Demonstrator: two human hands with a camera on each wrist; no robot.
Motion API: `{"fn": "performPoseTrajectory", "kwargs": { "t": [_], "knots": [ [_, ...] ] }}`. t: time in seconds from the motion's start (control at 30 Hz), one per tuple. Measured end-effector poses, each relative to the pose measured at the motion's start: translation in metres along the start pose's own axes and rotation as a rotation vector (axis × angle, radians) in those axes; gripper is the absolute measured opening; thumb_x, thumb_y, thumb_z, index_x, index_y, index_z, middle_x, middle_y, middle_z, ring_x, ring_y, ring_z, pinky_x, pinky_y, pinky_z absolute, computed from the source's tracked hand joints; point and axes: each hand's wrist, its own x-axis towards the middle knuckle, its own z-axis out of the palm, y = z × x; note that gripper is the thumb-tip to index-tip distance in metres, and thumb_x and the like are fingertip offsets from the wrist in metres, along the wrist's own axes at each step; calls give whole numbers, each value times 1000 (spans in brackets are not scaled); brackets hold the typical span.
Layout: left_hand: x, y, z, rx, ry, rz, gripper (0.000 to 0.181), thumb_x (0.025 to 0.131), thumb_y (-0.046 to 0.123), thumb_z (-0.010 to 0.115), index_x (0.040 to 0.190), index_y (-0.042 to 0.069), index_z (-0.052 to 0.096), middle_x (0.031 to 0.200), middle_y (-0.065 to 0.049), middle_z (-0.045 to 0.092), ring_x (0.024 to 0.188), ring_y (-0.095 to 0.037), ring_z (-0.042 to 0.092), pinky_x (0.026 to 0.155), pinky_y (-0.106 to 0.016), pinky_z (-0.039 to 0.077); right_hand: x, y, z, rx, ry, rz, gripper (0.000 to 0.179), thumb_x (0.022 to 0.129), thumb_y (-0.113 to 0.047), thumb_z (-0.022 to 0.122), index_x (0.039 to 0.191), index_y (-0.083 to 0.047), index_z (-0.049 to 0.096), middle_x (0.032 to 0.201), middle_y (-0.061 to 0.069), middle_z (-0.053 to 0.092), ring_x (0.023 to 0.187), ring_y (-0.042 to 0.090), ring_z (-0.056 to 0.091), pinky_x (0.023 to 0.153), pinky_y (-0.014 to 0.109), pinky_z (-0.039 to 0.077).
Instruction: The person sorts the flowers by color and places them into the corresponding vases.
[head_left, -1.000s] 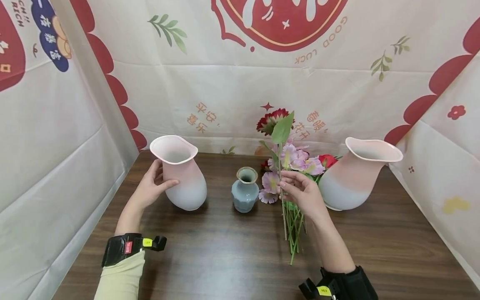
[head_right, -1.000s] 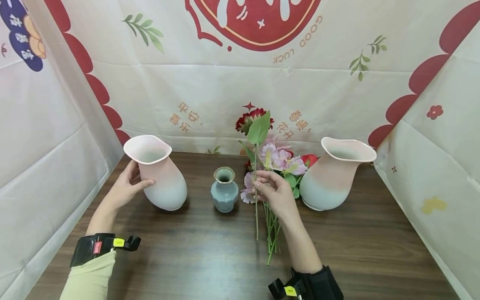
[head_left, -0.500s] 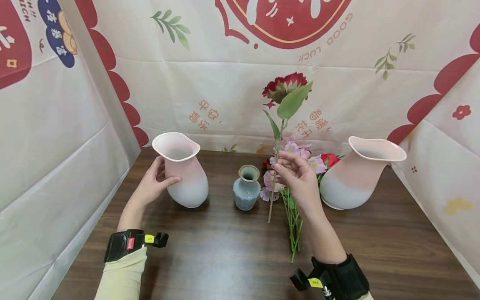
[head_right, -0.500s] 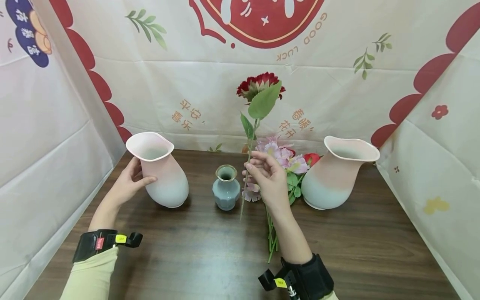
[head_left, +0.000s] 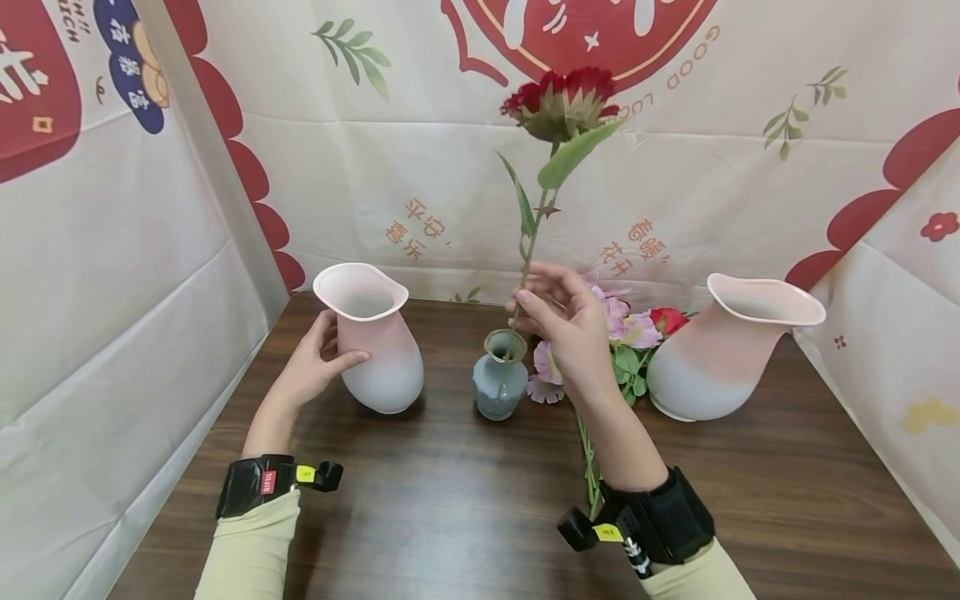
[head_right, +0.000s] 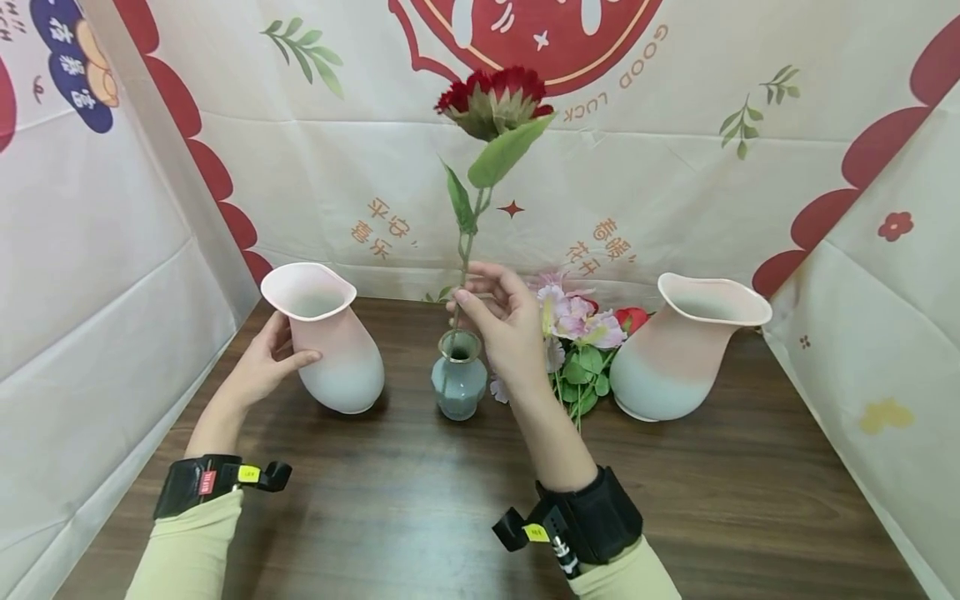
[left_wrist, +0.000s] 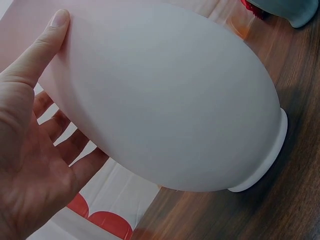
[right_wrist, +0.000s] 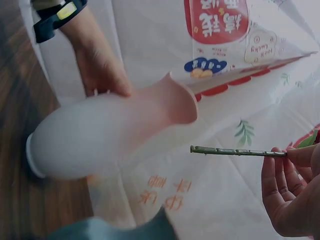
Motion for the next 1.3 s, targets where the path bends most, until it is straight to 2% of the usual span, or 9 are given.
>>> {"fn": "performPoseTrajectory", "kwargs": {
  "t": [0.23, 0.47, 0.67, 0.83, 1.07, 1.2, 1.3],
  "knots": [
    [1, 0, -1, -4, -5, -1, 73, 91, 13, 71, 150, 6, 28, 151, -17, 38, 142, -37, 37, 120, -60, 28, 15, -17, 32, 12, -25, -49, 30, 95, -2, 64, 124, -6, 60, 92, -2, 67, 84, 11, 71, 78, 30, 63],
    [2, -3, 0, -9, -10, -2, 73, 91, 13, 71, 150, 7, 28, 151, -17, 38, 141, -36, 38, 120, -60, 29, 27, -24, 54, 35, -44, -88, 29, 95, -2, 63, 123, -9, 60, 93, -2, 66, 85, 12, 70, 78, 29, 62],
    [3, -4, -1, -16, -7, -3, 74, 91, 14, 72, 150, 8, 28, 151, -17, 38, 141, -36, 37, 121, -60, 29, 38, -26, 69, 64, -61, -165, 29, 95, 1, 63, 123, -4, 59, 92, -3, 66, 85, 12, 70, 84, 38, 62],
    [3, -5, -1, -23, -4, 7, 73, 91, 12, 71, 150, 7, 29, 151, -17, 39, 141, -36, 38, 120, -60, 28, 43, -27, 82, 82, -84, -208, 29, 95, 2, 62, 123, 1, 57, 91, -3, 67, 83, 11, 69, 81, 33, 62],
    [3, -5, -1, -18, 0, 14, 72, 91, 12, 71, 150, 6, 30, 150, -18, 40, 141, -37, 38, 119, -61, 30, 50, -28, 101, 66, -120, -238, 31, 94, 0, 63, 125, 1, 59, 93, -2, 67, 86, 11, 69, 83, 36, 62],
    [3, -5, 0, -10, 3, 13, 72, 91, 13, 72, 149, 6, 30, 151, -18, 39, 141, -38, 38, 119, -61, 30, 55, -28, 111, 73, -155, -286, 29, 94, 2, 63, 123, 4, 59, 93, 3, 67, 84, 15, 70, 83, 39, 63],
    [3, -5, 0, -5, 5, 7, 73, 91, 13, 72, 150, 6, 29, 152, -18, 39, 142, -39, 38, 119, -61, 30, 59, -26, 118, 59, -174, -319, 28, 94, 2, 62, 122, 5, 59, 95, 11, 67, 85, 19, 71, 84, 40, 63]
  ]
}}
